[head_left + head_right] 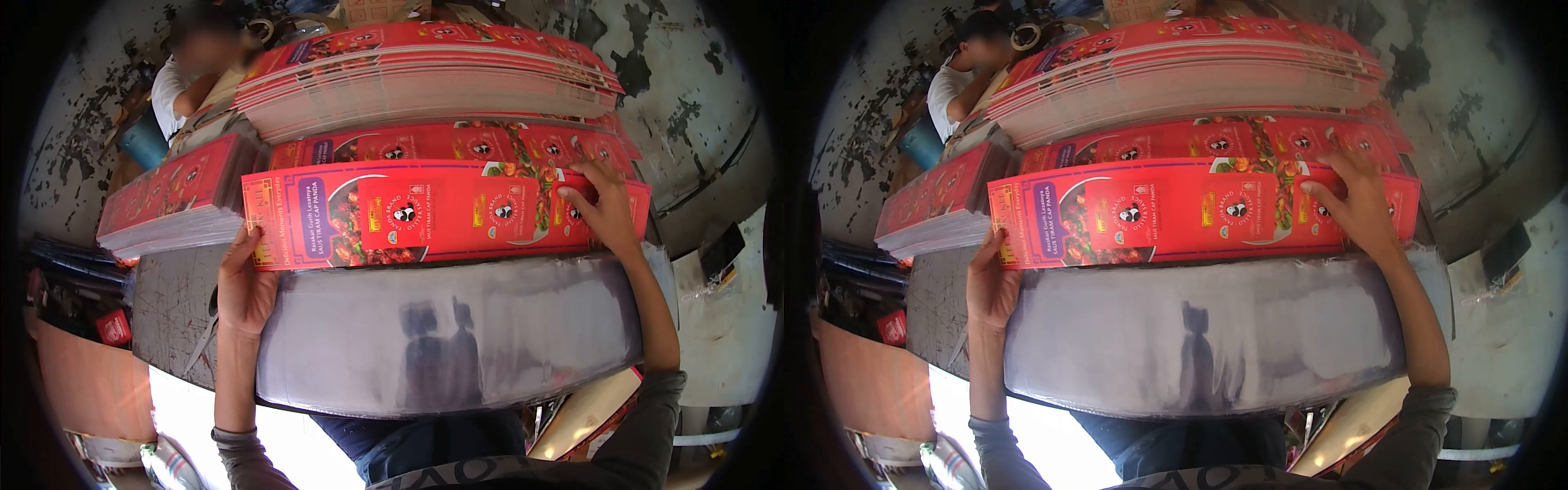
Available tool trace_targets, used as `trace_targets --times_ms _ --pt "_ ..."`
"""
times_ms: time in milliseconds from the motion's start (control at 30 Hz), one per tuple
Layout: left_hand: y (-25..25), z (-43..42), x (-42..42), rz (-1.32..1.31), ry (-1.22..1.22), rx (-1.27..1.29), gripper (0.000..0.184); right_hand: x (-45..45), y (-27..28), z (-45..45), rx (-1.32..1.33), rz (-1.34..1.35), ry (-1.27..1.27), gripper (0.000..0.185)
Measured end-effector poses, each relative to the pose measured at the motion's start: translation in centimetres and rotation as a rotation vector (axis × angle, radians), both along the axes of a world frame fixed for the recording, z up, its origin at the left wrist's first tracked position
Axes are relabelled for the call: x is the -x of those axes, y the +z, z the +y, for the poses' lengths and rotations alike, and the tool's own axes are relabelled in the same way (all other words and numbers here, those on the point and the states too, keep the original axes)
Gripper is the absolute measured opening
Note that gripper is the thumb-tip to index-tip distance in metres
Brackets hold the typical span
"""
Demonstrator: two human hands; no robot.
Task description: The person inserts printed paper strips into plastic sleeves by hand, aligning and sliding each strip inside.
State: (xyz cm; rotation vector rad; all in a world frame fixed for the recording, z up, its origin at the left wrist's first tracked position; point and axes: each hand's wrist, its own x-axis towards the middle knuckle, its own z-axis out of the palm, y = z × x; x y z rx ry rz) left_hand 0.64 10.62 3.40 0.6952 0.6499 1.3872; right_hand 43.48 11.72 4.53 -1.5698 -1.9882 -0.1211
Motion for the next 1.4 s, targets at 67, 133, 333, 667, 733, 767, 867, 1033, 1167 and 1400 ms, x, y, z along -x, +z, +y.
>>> trace_targets --times_ms 67,133,333,667,733,767,867,1033,1167,1400 --pt "0.1 0.0 0.0 -0.008 -0.011 0.003 0.036 -0.1 -0.2 0.1 -0.027 0.007 0.020 0.038" --pt "0.2 0.0 0.0 -0.015 -0.021 0.006 0.037 -0.2 -0.2 0.1 -0.026 0.011 0.024 0.038" --pt "0.7 -0.3 -0.5 0.031 -0.034 -0.002 0.037 -0.3 0.1 0.0 0.002 0.077 0.018 0.036" --pt "1.8 -1.3 0.1 0.140 0.172 -0.327 0.034 0.1 5.7 -2.2 -0.569 -0.074 0.002 0.031" --pt "2.7 -2.1 0.8 0.168 0.147 -0.438 0.035 0.5 6.9 -3.4 -0.536 -0.104 -0.002 0.031" --pt "3.1 -2.8 1.0 0.204 0.186 -0.418 0.036 0.6 7.4 -4.0 -0.440 -0.105 0.042 0.032" --pt "3.8 -5.8 1.2 0.428 0.264 -0.280 0.037 0.5 9.6 -6.8 -0.134 -0.118 0.082 0.034" --pt "1.9 -9.8 0.3 0.988 0.228 -0.255 0.054 0.0 7.9 -10.2 0.195 -0.098 0.157 0.036" --pt "1.0 -10.4 -0.3 1.275 0.255 -0.267 0.052 -0.4 4.6 -10.4 0.277 -0.086 0.068 0.035" --pt "1.7 -10.1 -1.3 1.652 0.288 -0.437 0.045 0.9 2.5 -9.5 0.215 0.015 0.033 0.032"
